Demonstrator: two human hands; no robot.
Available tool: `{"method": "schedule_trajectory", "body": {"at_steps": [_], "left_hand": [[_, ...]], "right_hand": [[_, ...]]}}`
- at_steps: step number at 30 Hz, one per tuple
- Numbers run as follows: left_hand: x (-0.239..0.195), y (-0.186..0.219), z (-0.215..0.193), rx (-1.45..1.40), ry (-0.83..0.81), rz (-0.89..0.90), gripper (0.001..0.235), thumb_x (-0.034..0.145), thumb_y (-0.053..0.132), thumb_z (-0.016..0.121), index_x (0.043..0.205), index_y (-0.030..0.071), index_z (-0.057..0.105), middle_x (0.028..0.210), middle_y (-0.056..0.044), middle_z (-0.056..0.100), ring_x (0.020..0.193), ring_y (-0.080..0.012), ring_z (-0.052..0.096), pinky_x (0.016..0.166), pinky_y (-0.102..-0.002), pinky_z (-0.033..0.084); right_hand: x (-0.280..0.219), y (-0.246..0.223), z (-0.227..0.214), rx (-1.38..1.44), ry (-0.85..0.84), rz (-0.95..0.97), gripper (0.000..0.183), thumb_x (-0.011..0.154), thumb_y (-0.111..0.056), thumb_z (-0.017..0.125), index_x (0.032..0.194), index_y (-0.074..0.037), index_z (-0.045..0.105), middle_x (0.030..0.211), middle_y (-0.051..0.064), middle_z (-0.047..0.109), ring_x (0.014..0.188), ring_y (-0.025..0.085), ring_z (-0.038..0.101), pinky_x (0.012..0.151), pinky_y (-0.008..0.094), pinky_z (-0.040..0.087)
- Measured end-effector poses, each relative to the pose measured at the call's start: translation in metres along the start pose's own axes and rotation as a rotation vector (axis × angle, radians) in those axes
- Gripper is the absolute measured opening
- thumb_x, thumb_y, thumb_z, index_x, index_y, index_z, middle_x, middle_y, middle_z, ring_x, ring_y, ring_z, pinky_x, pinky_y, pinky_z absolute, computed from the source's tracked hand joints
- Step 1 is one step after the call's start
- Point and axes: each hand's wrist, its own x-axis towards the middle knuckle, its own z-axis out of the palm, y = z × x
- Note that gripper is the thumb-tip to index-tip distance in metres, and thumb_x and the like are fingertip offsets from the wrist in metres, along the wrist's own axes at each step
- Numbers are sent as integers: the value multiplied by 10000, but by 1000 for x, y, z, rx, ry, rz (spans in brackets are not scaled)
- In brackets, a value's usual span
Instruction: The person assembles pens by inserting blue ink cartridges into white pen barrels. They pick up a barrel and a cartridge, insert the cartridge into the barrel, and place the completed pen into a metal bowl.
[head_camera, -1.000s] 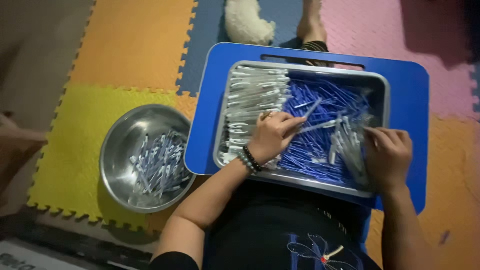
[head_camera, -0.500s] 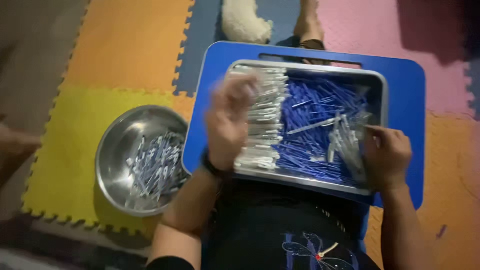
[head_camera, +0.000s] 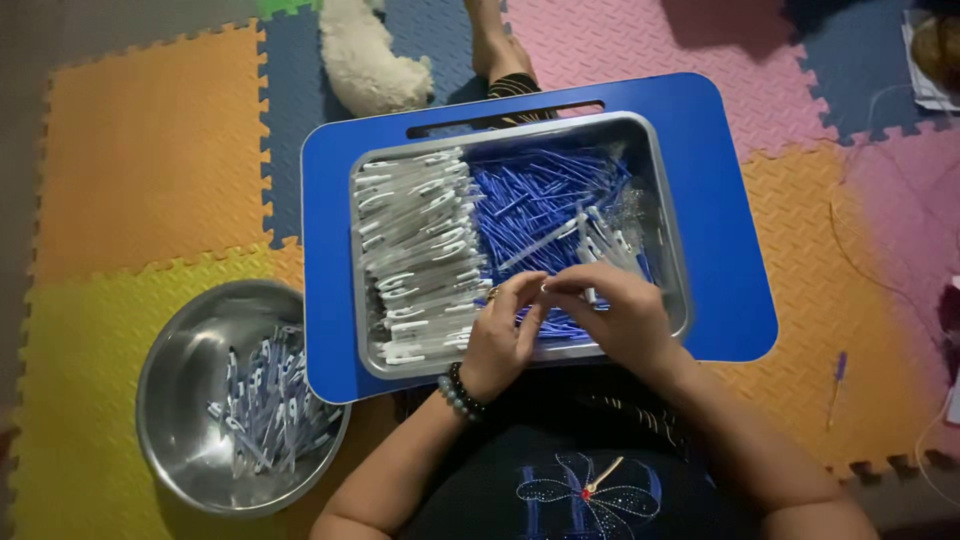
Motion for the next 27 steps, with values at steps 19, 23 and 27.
{"method": "schedule_trajectory", "body": {"at_steps": [19,23,27], "left_hand": [[-3,-4,1,-19,-80,-42,312,1028,41,659,1337,3,642,1197,-213,750,1107,-432,747,941,-464,609],[-7,-11,2,10,-72,-10,359,983,-20,676,1339,-12,629,1211,-229,750,1100,-435,748,922,-477,616],[-7,-7,-2,-67,-68,-49,324,1016,-23,634,1339,-14,626,1205,-220,763,1103,-429,758,931,-471,620]], "right_hand": [[-3,8,-7,-29,-46,-95,77,905,-20,810,943,-71,767,945,98,798,858,339,774,761,422,617],[-6,14,-7,-95,-85,-150,74,921,-27,799,969,-74,767,987,94,784,903,323,766,798,407,615],[0,14,-16,-117,-76,-116,133,926,-28,781,1048,-80,780,993,126,793,898,352,760,772,451,607]]}}
